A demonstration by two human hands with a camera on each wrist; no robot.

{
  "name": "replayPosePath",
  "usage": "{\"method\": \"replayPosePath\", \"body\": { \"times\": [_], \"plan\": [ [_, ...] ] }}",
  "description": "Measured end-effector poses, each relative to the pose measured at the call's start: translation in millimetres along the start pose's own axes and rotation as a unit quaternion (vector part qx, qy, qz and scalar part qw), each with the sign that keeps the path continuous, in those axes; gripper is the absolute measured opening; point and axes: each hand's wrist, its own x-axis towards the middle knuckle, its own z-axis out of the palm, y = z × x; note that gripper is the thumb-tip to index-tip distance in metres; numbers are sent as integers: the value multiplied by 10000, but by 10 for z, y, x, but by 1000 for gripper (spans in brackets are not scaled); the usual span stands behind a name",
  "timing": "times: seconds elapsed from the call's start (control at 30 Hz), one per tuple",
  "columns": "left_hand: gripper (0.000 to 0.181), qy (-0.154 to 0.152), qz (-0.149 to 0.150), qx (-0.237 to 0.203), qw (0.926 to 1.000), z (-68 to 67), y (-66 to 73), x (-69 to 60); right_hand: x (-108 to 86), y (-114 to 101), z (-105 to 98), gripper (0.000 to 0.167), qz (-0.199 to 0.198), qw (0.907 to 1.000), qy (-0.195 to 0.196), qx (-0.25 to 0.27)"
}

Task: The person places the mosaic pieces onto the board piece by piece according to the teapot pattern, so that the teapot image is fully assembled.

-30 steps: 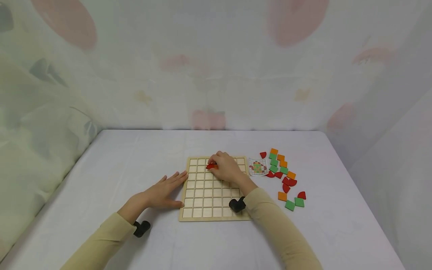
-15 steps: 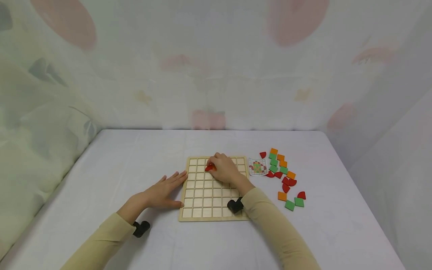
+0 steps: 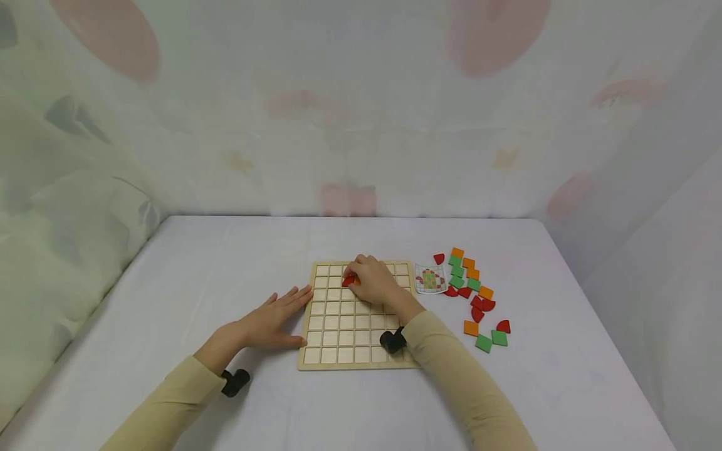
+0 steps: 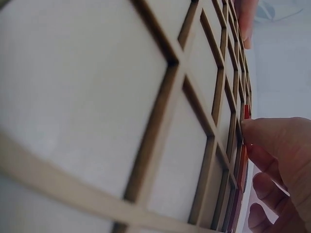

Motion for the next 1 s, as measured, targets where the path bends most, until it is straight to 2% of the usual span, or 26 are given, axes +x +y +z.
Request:
{"method": "replayPosePath", "body": {
  "times": [0.67, 0.87, 1.0],
  "plan": [
    [91, -9, -42, -23, 10000, -4, 15, -3, 4, 0, -35, 17, 60, 9999, -123, 18],
    [91, -18, -20, -22, 10000, -9, 7, -1, -18, -4, -73, 19, 59, 9998, -105, 172],
    [91, -25, -19, -12, 10000, 3, -5, 6, -54, 3, -116, 22, -4, 9990, 29, 450]
  ]
}}
